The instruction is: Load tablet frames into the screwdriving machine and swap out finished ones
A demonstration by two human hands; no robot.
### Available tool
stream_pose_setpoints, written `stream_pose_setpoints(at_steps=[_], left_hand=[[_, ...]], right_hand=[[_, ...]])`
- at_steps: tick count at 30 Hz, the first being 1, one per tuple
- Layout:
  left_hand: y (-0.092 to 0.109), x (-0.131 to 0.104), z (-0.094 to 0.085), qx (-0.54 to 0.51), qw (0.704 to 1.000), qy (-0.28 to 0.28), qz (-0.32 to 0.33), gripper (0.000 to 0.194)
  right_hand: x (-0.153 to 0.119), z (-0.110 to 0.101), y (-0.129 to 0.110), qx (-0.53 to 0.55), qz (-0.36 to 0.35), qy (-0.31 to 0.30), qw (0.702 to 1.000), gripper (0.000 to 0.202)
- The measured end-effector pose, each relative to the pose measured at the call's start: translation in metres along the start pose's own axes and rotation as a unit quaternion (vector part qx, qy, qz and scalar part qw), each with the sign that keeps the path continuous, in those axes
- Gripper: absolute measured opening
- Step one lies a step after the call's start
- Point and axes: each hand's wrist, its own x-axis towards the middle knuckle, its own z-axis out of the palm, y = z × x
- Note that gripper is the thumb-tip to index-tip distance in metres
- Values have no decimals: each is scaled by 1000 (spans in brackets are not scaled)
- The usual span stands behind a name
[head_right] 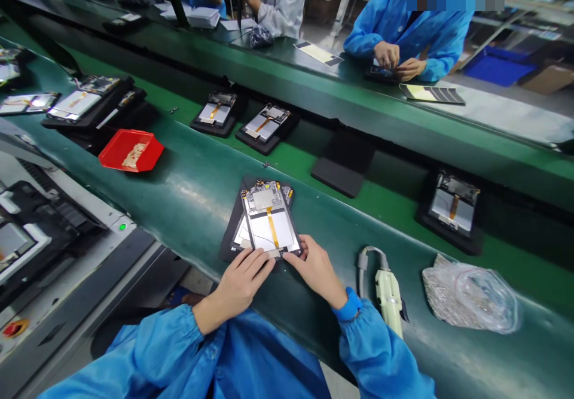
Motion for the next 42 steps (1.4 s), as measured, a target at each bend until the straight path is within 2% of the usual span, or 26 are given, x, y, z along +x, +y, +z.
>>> stream_pose_setpoints(at_steps=[5,8,13,15,19,23,26,28,29,30,31,33,35,36,37,38,40,42], left_hand=[[-1,2,1,10,1000,2,11,41],[-2,4,1,8,1000,7,10,40],[-4,5,-2,-2,1000,12,7,39],[-5,5,-2,-10,1000,14,6,39],[-5,4,0,-18,1000,10,3,39],[-2,7,0,-26,1000,8,-12,38],[1,5,-6,-88,995,22,-29,40],[1,2,-14,-178,979,46,-91,41],[-1,0,-20,-235,958,64,-150,40],[-4,-2,-25,-299,924,82,-224,36],[-7,-3,-31,-367,874,94,-305,32],[-16,-4,-42,-513,735,97,-432,29],[-25,-3,-53,-646,596,85,-469,43],[-29,-4,-59,-695,544,89,-462,50],[-32,-5,-66,-727,507,104,-451,54],[-35,-9,-72,-743,483,128,-444,56],[-42,-24,-86,-743,458,183,-452,54],[-52,-49,-102,-722,451,238,-467,51]], right_hand=[[7,-4,-10,-55,21,-47,997,27],[13,-5,-16,-75,20,-62,995,30],[24,-5,-25,-145,34,-44,988,39],[26,-6,-23,-109,28,-60,992,35],[23,-9,-12,64,35,-134,988,24],[19,-4,-4,78,11,-88,993,34],[18,-2,-7,159,51,-117,979,39],[16,-5,-12,237,72,-140,959,41],[14,-7,-15,270,74,-139,950,41],[11,-9,-18,298,72,-133,943,42],[8,-12,-22,321,72,-127,936,43],[2,-13,-32,355,78,-129,923,43],[-3,-9,-48,367,82,-144,915,42],[-5,-5,-57,364,80,-152,916,41],[-7,1,-67,354,75,-161,918,40],[-7,8,-78,339,68,-168,923,40],[-5,25,-101,288,40,-191,937,41],[4,42,-126,209,-20,-232,950,41]])
